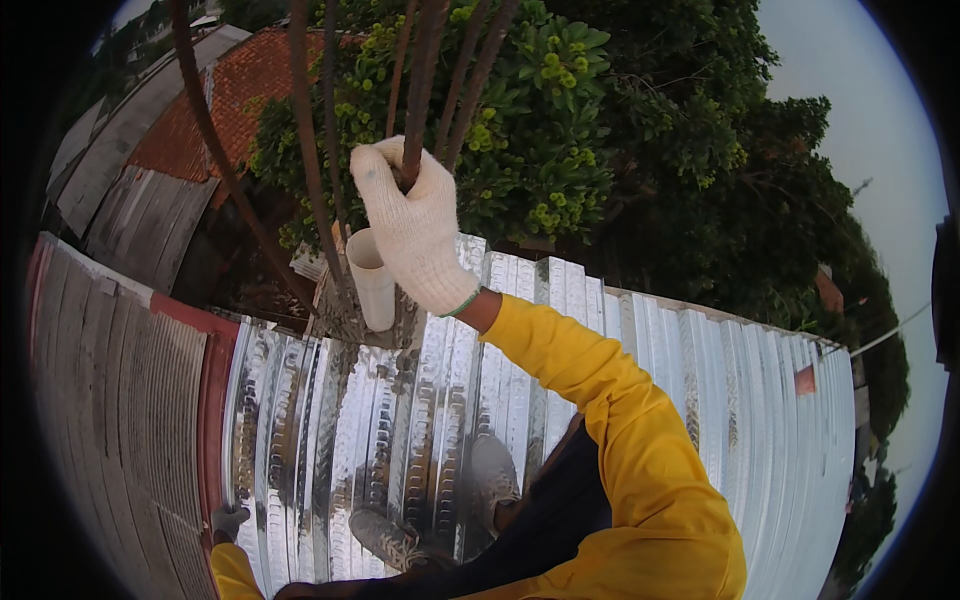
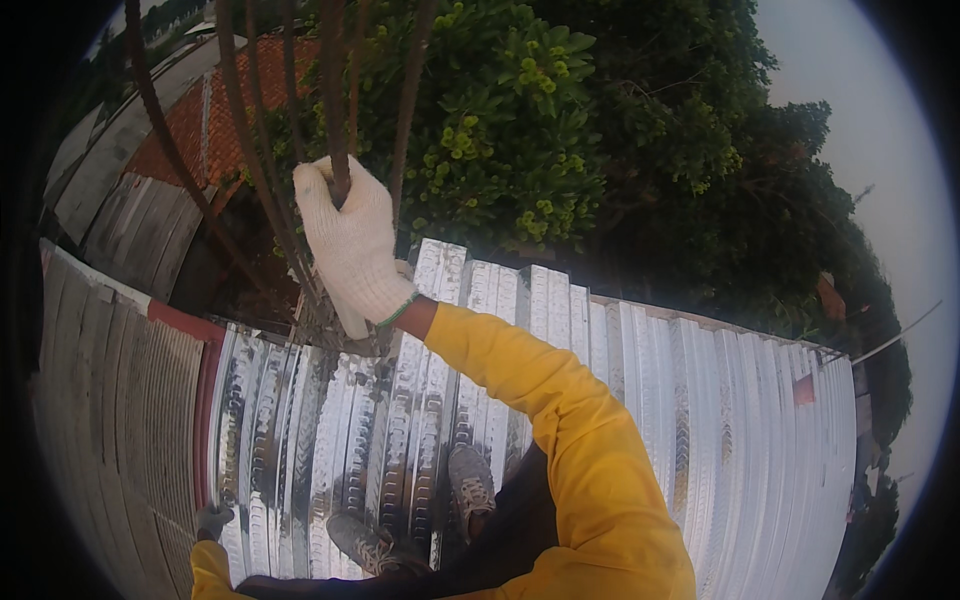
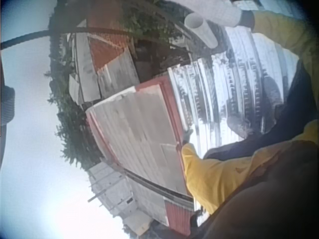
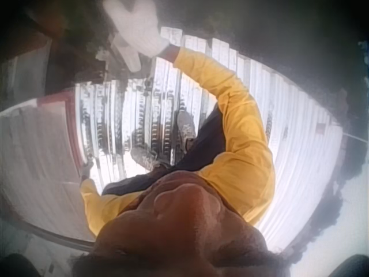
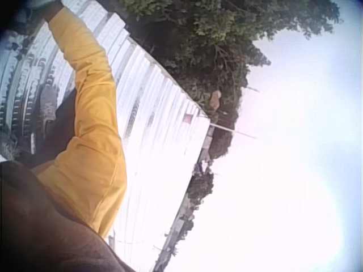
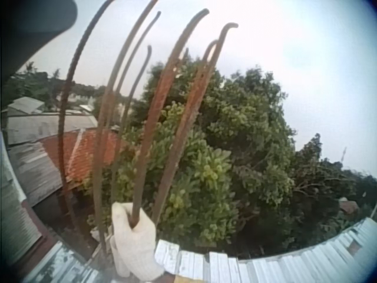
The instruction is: The person positions and secures corrugated metal roof panels on a sloped roof. They align the panels, hold them in place, and use a long metal rod to assist with placement while another worker is visible nearby.
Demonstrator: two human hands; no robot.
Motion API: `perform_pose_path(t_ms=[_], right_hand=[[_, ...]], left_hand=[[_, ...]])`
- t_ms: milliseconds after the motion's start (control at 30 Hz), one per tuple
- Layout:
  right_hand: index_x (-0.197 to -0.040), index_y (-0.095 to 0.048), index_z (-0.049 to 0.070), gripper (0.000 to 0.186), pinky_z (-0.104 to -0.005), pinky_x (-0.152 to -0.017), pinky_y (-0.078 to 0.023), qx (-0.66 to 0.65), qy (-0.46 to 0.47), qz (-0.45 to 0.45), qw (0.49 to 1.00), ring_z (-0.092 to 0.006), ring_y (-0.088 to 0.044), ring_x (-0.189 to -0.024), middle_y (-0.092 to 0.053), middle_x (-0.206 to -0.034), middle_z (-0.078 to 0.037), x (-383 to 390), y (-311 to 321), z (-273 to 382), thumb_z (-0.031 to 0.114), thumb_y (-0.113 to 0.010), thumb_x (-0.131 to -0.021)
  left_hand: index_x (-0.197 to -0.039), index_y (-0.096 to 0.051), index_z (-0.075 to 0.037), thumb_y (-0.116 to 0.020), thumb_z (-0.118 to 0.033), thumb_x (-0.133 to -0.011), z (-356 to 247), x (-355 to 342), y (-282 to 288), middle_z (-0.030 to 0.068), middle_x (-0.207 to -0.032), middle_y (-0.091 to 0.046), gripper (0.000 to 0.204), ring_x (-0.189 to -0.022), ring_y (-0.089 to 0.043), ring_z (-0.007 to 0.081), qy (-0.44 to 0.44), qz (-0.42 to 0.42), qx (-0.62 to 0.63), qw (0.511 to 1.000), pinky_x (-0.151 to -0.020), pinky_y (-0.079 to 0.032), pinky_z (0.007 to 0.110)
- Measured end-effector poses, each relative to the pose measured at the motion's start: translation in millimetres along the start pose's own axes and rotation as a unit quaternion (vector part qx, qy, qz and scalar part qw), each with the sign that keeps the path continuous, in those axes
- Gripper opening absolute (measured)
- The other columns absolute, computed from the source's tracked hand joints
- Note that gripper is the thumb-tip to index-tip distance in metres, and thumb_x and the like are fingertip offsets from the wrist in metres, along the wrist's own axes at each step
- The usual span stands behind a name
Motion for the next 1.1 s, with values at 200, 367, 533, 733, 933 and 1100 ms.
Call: perform_pose_path(t_ms=[200, 367, 533, 733, 933, 1100], right_hand=[[-0.103, -0.07, 0.001, 0.027, -0.0296, -0.069, -0.041, -0.027, 0.002, 0.004, 1.0, -0.0052, -0.049, -0.077, -0.058, -0.082, 0.004, -1.3, -4.6, -0.2, 0.028, -0.072, -0.107], [-0.101, -0.07, 0.0, 0.022, -0.0293, -0.071, -0.044, -0.012, -0.01, -0.001, 1.0, -0.0053, -0.052, -0.079, -0.062, -0.081, 0.002, -0.5, 1.9, 1.4, 0.021, -0.07, -0.107], [-0.104, -0.069, 0.001, 0.023, -0.0298, -0.064, -0.046, -0.028, -0.026, 0.01, 0.999, -0.0056, -0.056, -0.07, -0.061, -0.078, 0.001, -0.5, -2.1, 8.1, 0.023, -0.07, -0.108], [-0.103, -0.072, 0.003, 0.029, -0.0276, -0.065, -0.039, -0.011, -0.052, 0.004, 0.999, -0.0031, -0.048, -0.074, -0.056, -0.081, 0.006, 1.0, 0.1, 4.4, 0.032, -0.072, -0.108], [-0.097, -0.071, 0.005, 0.029, -0.0262, -0.056, -0.033, 0.041, -0.015, -0.005, 0.999, -0.0019, -0.043, -0.061, -0.05, -0.069, 0.008, -3.1, 0.1, -5.7, 0.032, -0.07, -0.108], [-0.098, -0.071, 0.005, 0.03, -0.0264, -0.053, -0.032, 0.017, -0.023, -0.007, 1.0, -0.0025, -0.043, -0.058, -0.049, -0.067, 0.007, -3.6, -2.9, -6.5, 0.033, -0.07, -0.108]], left_hand=[[-0.081, -0.07, -0.007, -0.09, -0.013, -0.071, 18.8, -4.1, 18.5, -0.0062, -0.077, -0.06, 0.023, -0.069, -0.054, 0.0099, -0.008, -0.024, -0.007, 1.0, -0.059, -0.043, 0.035], [-0.082, -0.068, -0.007, -0.088, -0.006, -0.076, 11.1, -7.2, 3.2, -0.0071, -0.078, -0.06, 0.02, -0.072, -0.055, 0.006, -0.002, -0.001, 0.007, 1.0, -0.061, -0.044, 0.031], [-0.079, -0.068, -0.007, -0.088, -0.009, -0.077, 15.3, -4.3, 12.6, -0.0069, -0.076, -0.059, 0.02, -0.07, -0.053, 0.0067, -0.002, -0.008, 0.018, 1.0, -0.059, -0.043, 0.033], [-0.079, -0.072, -0.004, -0.091, -0.019, -0.072, 6.0, 0.9, 13.2, -0.0044, -0.075, -0.063, 0.024, -0.07, -0.054, 0.0085, 0.009, -0.021, -0.041, 0.999, -0.061, -0.045, 0.034], [-0.077, -0.074, -0.002, -0.093, -0.023, -0.071, 3.1, 2.0, 8.0, -0.002, -0.071, -0.064, 0.028, -0.069, -0.056, 0.009, 0.005, -0.024, -0.052, 0.998, -0.062, -0.047, 0.036], [-0.078, -0.074, -0.003, -0.093, -0.025, -0.071, 15.2, 0.9, 20.3, -0.0019, -0.071, -0.063, 0.03, -0.069, -0.056, 0.0091, 0.01, -0.031, -0.078, 0.996, -0.062, -0.047, 0.036]])
Point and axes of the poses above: each hand's wrist, its own x-axis away from the middle knuckle, its own y-axis out of the back of the hand, z = x × y, the point moved 5 cm from there along -x, towards the middle knuckle
